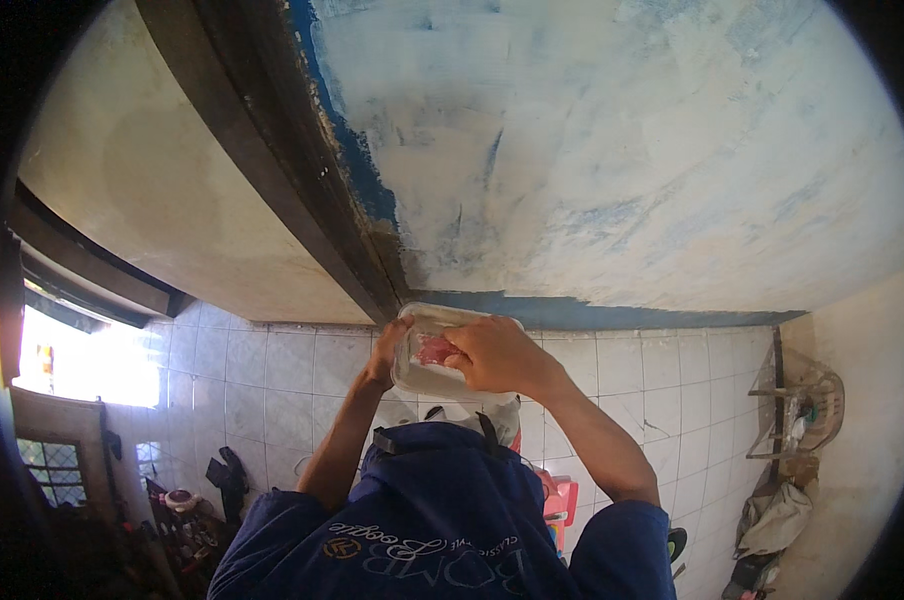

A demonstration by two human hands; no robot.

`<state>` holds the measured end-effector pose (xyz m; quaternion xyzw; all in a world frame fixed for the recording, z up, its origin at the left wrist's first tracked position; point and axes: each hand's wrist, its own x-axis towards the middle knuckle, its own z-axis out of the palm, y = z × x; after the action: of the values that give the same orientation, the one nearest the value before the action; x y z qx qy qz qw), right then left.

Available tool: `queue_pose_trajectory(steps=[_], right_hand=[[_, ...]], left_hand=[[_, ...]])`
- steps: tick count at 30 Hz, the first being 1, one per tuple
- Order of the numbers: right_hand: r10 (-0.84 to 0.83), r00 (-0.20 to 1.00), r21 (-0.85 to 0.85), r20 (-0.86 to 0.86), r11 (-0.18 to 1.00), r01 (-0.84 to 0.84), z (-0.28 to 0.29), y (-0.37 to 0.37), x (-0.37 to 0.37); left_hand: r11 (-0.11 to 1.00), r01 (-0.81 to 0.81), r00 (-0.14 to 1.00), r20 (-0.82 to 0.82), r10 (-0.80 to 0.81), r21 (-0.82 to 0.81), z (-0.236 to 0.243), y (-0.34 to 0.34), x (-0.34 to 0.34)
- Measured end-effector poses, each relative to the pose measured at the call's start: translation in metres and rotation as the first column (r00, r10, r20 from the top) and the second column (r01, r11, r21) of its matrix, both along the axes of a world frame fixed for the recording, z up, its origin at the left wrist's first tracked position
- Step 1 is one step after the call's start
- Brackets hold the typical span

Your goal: The person uses a putty knife to apply and smooth white plaster across a wall, holding a small plastic container in their left hand.

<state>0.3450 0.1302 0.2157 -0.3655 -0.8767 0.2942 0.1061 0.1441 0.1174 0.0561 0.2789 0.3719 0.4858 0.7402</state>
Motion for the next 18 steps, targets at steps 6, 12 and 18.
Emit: queue_pose_trajectory(steps=[6,12,18], right_hand=[[0.042,0.998,-0.086,-0.047,0.995,-0.046,-0.005,-0.001,0.002],[0.066,0.993,-0.282,-0.097,0.955,-0.091,-0.027,0.001,0.008],[0.008,0.987,-0.341,-0.158,0.938,-0.062,-0.06,0.008,0.018]], left_hand=[[0.994,0.065,0.998,0.007,-0.065,-0.084,0.011,-0.006,0.001],[0.986,0.067,0.995,-0.06,-0.077,-0.151,-0.019,-0.026,0.009],[0.975,0.099,0.995,-0.004,-0.102,-0.199,-0.02,-0.031,0.011]])
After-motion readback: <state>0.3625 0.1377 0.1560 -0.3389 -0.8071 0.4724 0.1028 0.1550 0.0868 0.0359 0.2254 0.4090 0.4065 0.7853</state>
